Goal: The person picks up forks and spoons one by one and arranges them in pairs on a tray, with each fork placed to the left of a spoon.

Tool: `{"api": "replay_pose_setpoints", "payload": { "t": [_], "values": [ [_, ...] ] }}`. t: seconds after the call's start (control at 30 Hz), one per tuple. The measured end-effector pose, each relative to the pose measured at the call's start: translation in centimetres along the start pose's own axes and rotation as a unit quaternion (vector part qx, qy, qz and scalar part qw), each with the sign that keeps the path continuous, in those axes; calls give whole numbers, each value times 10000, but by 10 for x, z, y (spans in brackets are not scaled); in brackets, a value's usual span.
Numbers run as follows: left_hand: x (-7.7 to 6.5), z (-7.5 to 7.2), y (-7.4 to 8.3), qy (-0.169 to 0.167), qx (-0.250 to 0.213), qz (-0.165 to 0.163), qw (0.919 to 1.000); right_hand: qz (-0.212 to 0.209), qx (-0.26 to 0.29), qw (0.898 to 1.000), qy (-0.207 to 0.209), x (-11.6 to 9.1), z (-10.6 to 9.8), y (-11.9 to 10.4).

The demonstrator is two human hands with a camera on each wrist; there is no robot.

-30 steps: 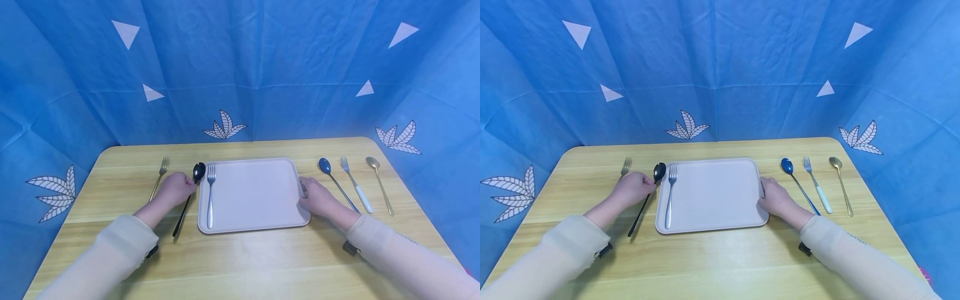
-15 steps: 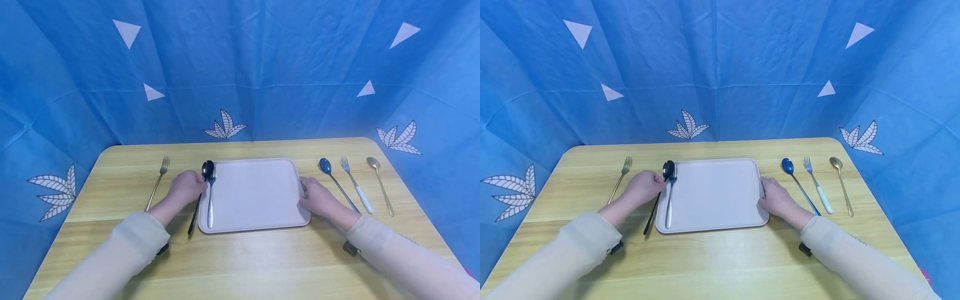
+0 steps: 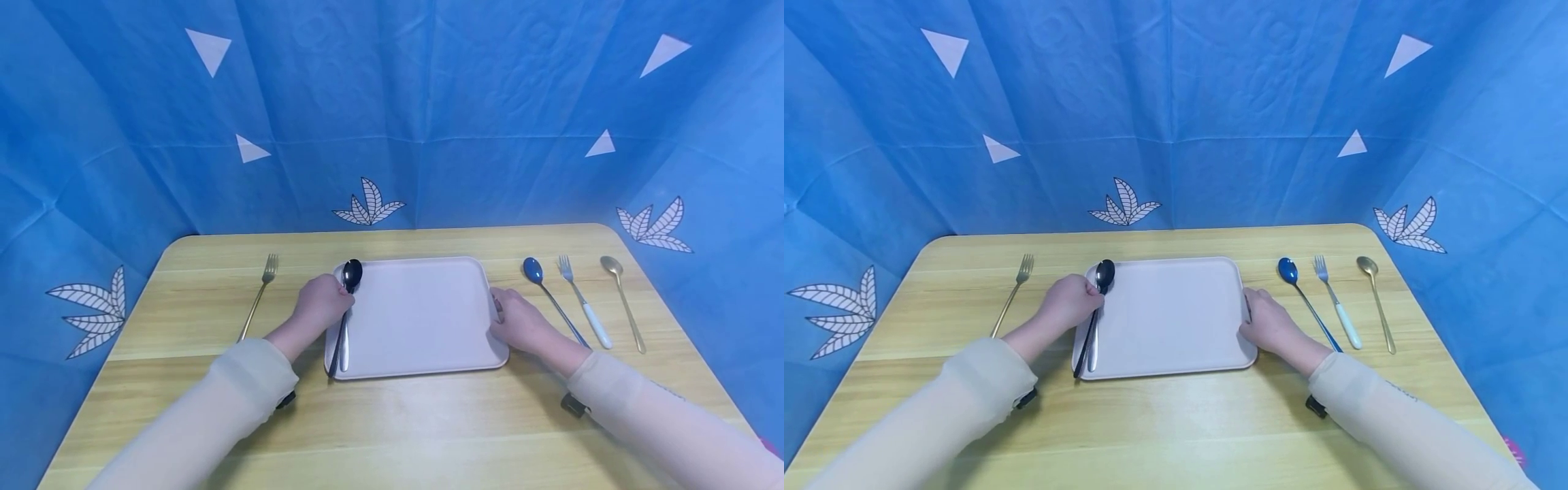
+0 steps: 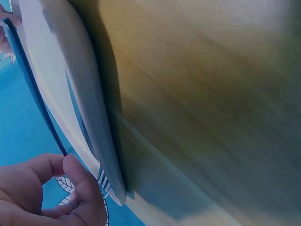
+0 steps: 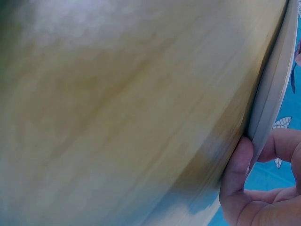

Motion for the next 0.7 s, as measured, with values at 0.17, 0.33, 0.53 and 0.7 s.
{"api": "replay_pose_setpoints", "payload": {
  "t": [0.17, 0.33, 0.53, 0.7],
  "values": [
    [3, 3, 4, 126, -71, -22, 9999, -9, -4, 10000, 12, 0, 0, 0],
    [6, 7, 9, 144, -141, -48, 9998, -2, 2, 10000, 18, -1, -1, 0],
    [10, 14, 14, 63, -270, -226, 9994, -12, 38, 10000, 15, -1, -1, 0],
    [11, 18, 16, 61, -314, -291, 9991, -22, 83, 10000, -1, -2, -1, -2]
  ]
}}
Point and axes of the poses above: each hand's wrist, its own x-axis towards the middle knuckle, its own z-axis out of the palm, y = z × x, the point moved 1 cm from there along x, towards the middle knuckle, and after that the axes turned 11 degrees about z, right-handed, at the moved point
